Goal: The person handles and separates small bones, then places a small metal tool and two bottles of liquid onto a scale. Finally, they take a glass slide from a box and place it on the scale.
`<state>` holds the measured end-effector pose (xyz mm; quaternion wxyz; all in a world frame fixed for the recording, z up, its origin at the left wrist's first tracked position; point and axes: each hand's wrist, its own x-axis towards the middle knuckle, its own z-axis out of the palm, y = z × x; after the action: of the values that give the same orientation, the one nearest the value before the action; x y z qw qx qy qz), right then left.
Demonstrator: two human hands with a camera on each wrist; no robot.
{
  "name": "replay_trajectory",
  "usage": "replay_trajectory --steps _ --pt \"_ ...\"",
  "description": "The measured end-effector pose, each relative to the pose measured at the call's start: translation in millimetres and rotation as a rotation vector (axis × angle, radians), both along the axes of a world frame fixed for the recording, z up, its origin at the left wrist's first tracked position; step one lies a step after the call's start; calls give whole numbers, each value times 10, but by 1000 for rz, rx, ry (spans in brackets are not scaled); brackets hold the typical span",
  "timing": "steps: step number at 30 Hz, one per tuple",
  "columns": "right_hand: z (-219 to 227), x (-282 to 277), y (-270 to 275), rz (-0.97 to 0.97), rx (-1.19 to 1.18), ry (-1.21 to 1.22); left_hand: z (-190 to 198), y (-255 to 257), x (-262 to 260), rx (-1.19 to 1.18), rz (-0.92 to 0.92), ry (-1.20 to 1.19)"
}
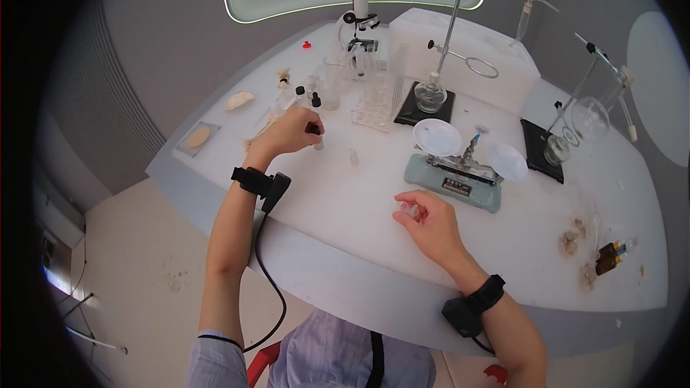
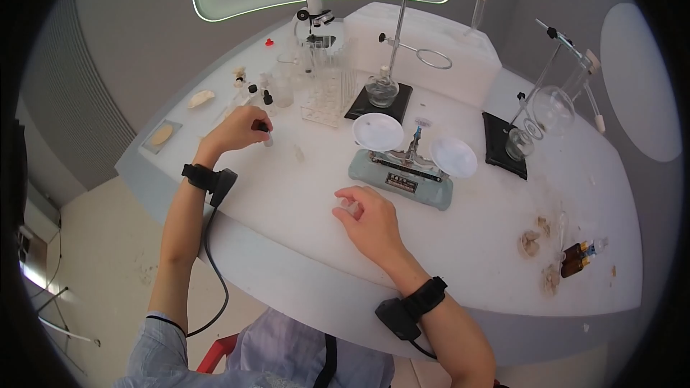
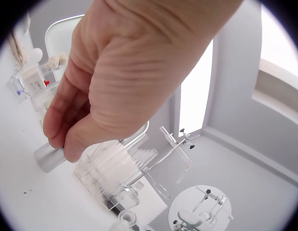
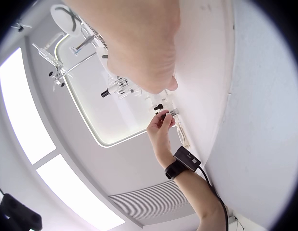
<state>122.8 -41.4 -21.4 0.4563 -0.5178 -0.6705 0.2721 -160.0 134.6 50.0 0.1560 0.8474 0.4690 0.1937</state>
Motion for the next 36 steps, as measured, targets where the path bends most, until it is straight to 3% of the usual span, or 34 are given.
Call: replay_trajectory --steps 36 --pt "20 6 -20 -14 23 -95 37 16 -90 29 109 2"
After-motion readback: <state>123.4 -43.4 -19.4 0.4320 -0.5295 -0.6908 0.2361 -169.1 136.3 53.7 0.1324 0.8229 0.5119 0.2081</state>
